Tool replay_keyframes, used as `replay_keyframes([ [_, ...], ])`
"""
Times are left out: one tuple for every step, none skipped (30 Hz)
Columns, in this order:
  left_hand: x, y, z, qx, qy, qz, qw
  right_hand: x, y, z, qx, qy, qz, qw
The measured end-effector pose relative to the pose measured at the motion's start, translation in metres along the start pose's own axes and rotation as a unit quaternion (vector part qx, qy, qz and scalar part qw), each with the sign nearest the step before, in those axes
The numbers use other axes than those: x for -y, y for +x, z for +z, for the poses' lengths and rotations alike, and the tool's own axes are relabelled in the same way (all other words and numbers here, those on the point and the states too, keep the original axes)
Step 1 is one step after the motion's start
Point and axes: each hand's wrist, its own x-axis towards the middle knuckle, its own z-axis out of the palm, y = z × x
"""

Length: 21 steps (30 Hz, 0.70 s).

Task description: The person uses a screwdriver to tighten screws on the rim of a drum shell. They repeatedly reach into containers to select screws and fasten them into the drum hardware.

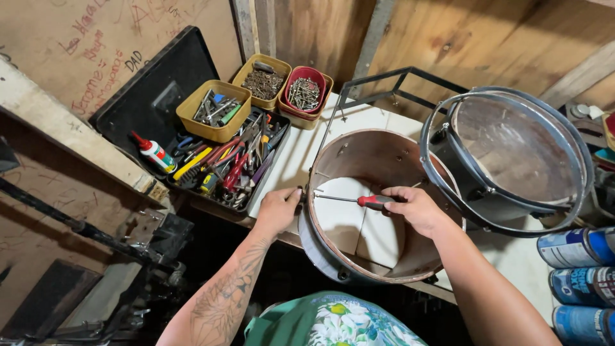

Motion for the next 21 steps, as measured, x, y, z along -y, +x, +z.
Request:
replay_keyframes([
  [-0.001,-0.003,-0.001,0.002,0.002,0.001,1.000,0.000,0.000,0.001,-0.002,0.002,0.000,1.000],
  [-0.002,-0.006,-0.001,0.005,-0.017,0.005,1.000,0.000,0.000,0.001,-0.003,0.011,0.005,1.000],
  [-0.004,-0.008,-0.001,0.008,-0.035,0.009,0.999,0.001,0.000,0.001,-0.004,0.020,0.008,1.000],
  [-0.005,-0.009,-0.002,0.010,-0.033,0.010,0.999,-0.002,0.004,0.002,-0.006,0.021,0.008,1.000],
  [-0.005,-0.012,-0.002,0.009,-0.082,-0.002,0.997,-0.006,0.006,0.003,-0.008,0.021,0.015,1.000],
  [-0.005,-0.015,-0.002,0.009,-0.130,-0.015,0.991,-0.010,0.009,0.004,-0.010,0.020,0.021,1.000],
  [0.000,-0.011,-0.001,0.011,-0.129,-0.017,0.991,-0.014,0.011,0.003,-0.010,0.021,0.024,0.999],
  [0.005,-0.008,0.000,0.012,-0.117,-0.014,0.993,-0.019,0.013,0.002,-0.012,0.025,0.020,0.999],
  [0.009,-0.004,-0.002,0.011,-0.103,-0.008,0.995,-0.021,0.017,0.003,-0.014,0.030,0.014,0.999],
  [0.005,-0.007,-0.003,0.011,-0.102,-0.009,0.995,-0.006,0.006,0.010,-0.013,0.032,0.014,0.999],
  [0.000,-0.011,-0.004,0.005,-0.070,0.006,0.997,0.009,-0.006,0.015,-0.022,0.045,0.018,0.999],
  [-0.005,-0.014,-0.004,0.000,-0.039,0.021,0.999,0.024,-0.018,0.021,-0.030,0.059,0.023,0.998],
  [-0.006,-0.014,-0.004,0.001,-0.037,0.021,0.999,0.034,-0.025,0.024,-0.031,0.061,0.023,0.997],
  [-0.007,-0.014,-0.004,-0.008,-0.033,0.028,0.999,0.044,-0.032,0.027,-0.044,0.098,0.027,0.994],
  [-0.008,-0.013,-0.002,-0.017,-0.029,0.035,0.999,0.054,-0.040,0.028,-0.057,0.135,0.031,0.989],
  [-0.004,-0.011,0.000,-0.015,-0.028,0.036,0.999,0.037,-0.025,0.025,-0.060,0.136,0.032,0.988],
  [0.001,-0.009,0.001,-0.019,-0.030,0.028,0.999,0.019,-0.009,0.022,-0.071,0.157,0.037,0.984],
  [0.006,-0.007,0.001,-0.024,-0.031,0.020,0.999,0.002,0.007,0.020,-0.082,0.178,0.042,0.980],
  [0.008,-0.005,0.002,-0.023,-0.029,0.019,0.999,0.015,0.000,0.029,-0.082,0.179,0.043,0.979],
  [0.011,-0.002,0.002,-0.020,-0.022,0.023,0.999,0.028,-0.008,0.039,-0.117,0.064,0.065,0.989],
  [0.012,0.001,0.002,-0.019,-0.014,0.027,0.999,0.041,-0.014,0.048,-0.150,-0.051,0.084,0.984],
])
